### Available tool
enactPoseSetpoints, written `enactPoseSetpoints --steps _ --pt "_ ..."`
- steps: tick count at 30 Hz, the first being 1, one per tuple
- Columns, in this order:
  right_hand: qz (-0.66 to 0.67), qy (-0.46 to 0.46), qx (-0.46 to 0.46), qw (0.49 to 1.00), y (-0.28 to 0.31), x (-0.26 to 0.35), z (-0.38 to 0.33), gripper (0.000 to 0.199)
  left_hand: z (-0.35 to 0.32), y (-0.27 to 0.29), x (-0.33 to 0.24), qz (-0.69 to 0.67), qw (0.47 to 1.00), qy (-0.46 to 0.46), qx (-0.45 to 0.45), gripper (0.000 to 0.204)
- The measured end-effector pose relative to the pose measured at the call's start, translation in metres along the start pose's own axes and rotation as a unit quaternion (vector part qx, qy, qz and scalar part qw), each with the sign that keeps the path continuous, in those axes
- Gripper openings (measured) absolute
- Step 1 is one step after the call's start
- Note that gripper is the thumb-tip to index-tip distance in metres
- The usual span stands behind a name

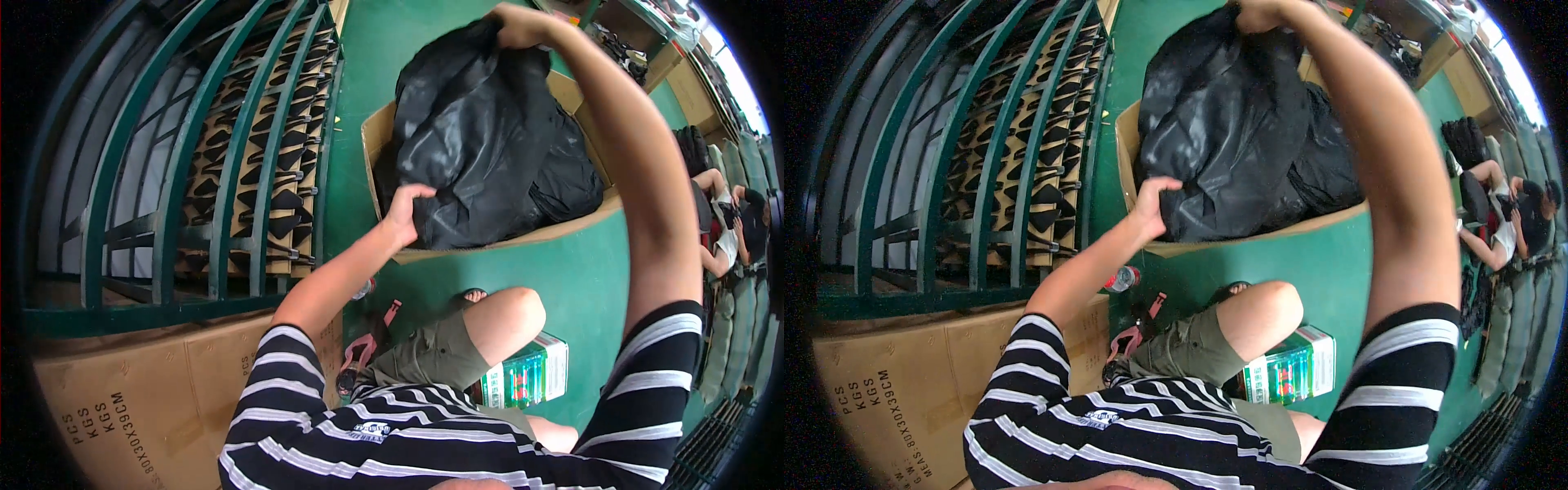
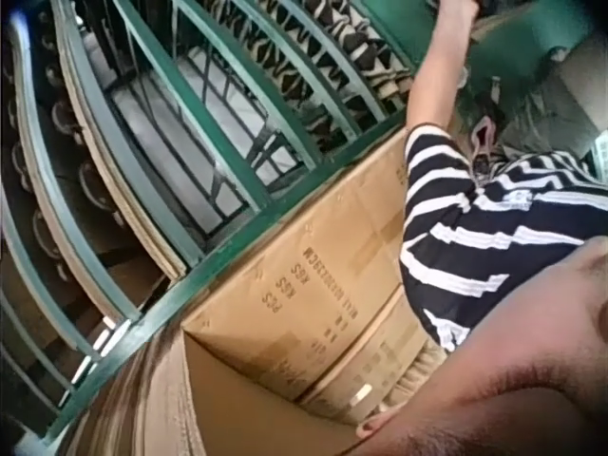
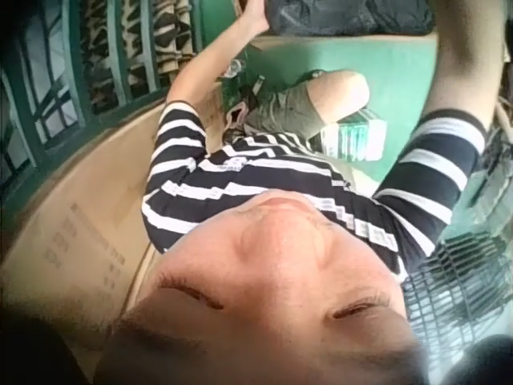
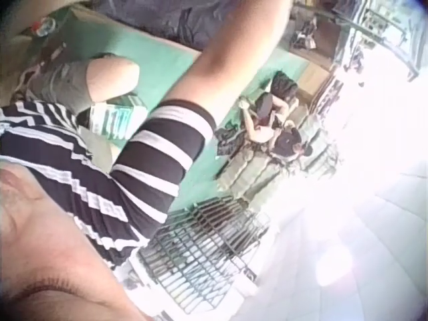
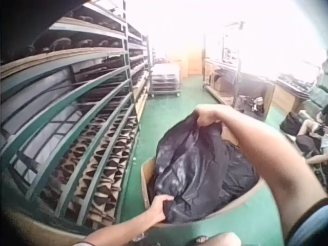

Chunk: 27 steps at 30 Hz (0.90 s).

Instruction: Folding black fabric covers and placing them into a large cardboard box.

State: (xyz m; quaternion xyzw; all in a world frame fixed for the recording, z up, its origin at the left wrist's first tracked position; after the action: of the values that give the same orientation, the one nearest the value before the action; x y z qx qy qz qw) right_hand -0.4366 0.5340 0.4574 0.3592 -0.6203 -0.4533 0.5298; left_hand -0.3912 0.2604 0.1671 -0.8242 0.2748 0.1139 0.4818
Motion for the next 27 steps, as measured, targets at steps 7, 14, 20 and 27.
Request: enactPoseSetpoints --steps 7,14,20,27 --pt "0.01 -0.233 0.015 0.972 -0.227 0.033 0.077 0.045 -0.031 0.088 0.041 -0.032 0.938 0.089 -0.332 0.061" --pt "0.011 -0.092 -0.319 0.943 -0.231 0.045 -0.046 0.041 -0.072 -0.032 -0.062 0.265 0.912 -0.235 -0.206 0.075" --pt "0.11 -0.252 0.08 0.958 -0.328 0.115 -0.12 0.036 0.059 -0.083 -0.143 0.904 0.057 -0.418 -0.077 0.051" --pt "0.175 -0.15 0.452 0.862 -0.445 0.146 -0.112 0.032 0.182 -0.004 -0.137 0.973 0.066 -0.217 -0.037 0.068"
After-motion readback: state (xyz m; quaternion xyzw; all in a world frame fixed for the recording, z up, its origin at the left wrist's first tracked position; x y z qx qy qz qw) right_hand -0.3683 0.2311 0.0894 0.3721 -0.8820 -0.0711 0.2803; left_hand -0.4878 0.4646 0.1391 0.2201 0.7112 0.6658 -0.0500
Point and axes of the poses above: each hand's wrist, its own z-axis towards the middle knuckle, its own y-axis out of the back of the hand, x = y × z, the point moved 10 cm from there along z, towards the middle knuckle, and after that the axes turned 8 degrees about z, right-handed, at the moved point
